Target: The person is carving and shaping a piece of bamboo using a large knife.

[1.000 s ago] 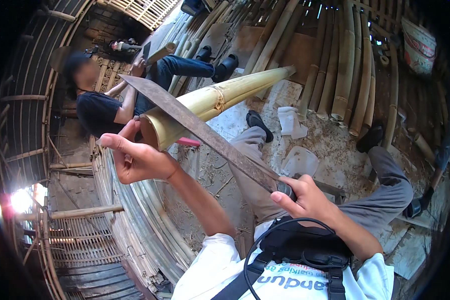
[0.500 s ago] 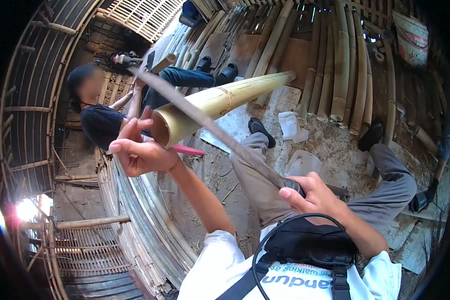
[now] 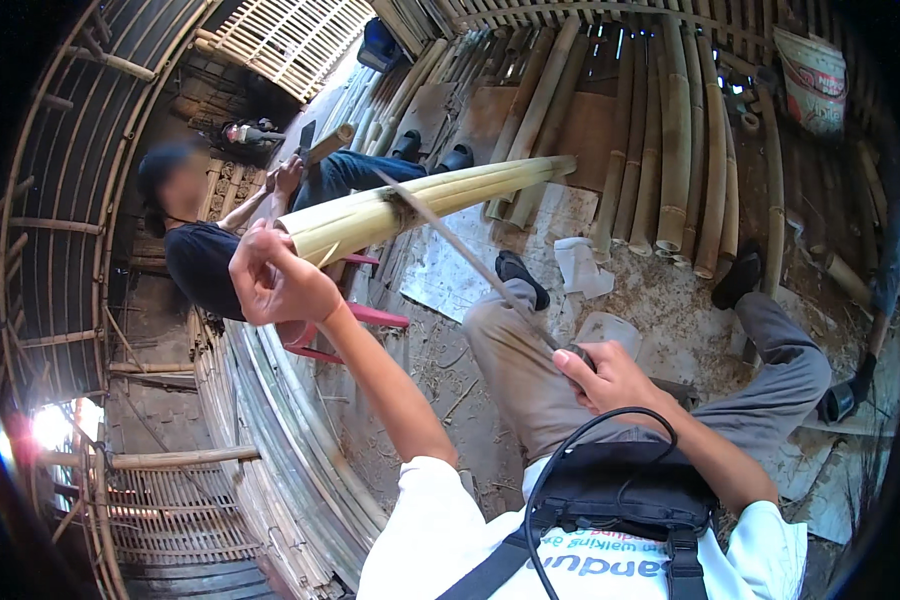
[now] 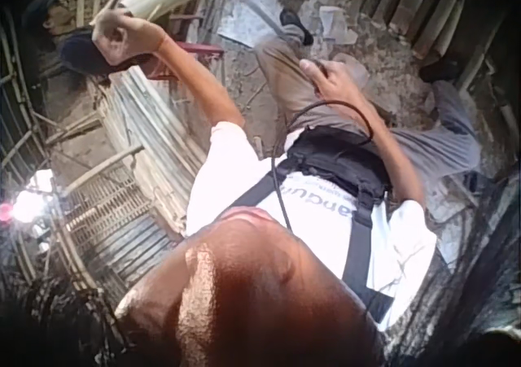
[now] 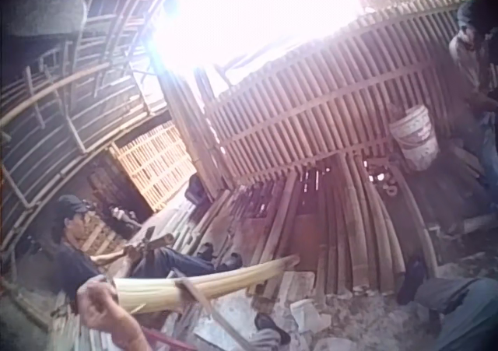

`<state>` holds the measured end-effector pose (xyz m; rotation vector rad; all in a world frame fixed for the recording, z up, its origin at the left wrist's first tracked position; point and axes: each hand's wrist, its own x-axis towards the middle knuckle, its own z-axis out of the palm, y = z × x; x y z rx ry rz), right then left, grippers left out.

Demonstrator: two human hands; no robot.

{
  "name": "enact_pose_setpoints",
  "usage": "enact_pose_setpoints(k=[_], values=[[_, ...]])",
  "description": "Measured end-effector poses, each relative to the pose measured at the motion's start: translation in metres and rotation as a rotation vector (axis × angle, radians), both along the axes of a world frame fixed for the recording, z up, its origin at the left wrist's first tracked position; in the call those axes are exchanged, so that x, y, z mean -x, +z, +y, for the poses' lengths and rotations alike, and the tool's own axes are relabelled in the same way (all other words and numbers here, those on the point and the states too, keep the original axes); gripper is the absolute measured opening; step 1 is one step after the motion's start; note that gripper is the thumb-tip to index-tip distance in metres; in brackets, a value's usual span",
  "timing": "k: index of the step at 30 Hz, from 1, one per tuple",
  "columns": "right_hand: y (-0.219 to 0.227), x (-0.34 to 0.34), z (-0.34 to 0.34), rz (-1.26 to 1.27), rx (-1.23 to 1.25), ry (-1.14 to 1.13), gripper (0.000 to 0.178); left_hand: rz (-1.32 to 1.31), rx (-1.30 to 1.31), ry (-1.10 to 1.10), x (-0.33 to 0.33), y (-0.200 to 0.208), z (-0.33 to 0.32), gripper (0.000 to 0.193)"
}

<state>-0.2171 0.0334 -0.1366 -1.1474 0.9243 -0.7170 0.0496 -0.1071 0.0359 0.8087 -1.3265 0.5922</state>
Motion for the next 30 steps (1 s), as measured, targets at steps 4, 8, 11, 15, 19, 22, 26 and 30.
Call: enact_pose_setpoints(k=[4,8,11,15,19,22,26,30], values=[[0.013,-0.001,-0.004,-0.004,0.052,-0.001,0.058,-0.103,-0.013,-0.069,0.004,0.007,-0.006,0.021],[0.014,0.006,-0.006,-0.004,-0.127,-0.054,0.057,-0.07,-0.182,-0.057,0.018,0.011,-0.003,0.018],[0.013,0.012,-0.003,-0.039,-0.181,-0.094,0.057,-0.057,-0.314,-0.105,0.027,0.017,0.004,0.016],[0.015,0.019,0.0,-0.041,-0.069,-0.107,0.056,-0.213,-0.419,-0.158,0.034,0.028,0.017,0.016],[0.018,0.017,0.001,-0.043,0.168,-0.133,0.054,-0.259,-0.566,-0.09,0.039,0.028,0.03,0.017],[0.018,0.008,-0.003,-0.048,0.316,-0.145,0.051,-0.108,-0.621,-0.178,0.046,0.017,0.032,0.021],[0.02,-0.003,-0.009,-0.011,0.386,-0.085,0.048,0.024,-0.46,-0.218,0.054,0.001,0.035,0.016],[0.024,-0.004,-0.002,0.023,0.431,-0.12,0.048,0.014,-0.46,-0.04,0.056,-0.008,0.045,0.013]])
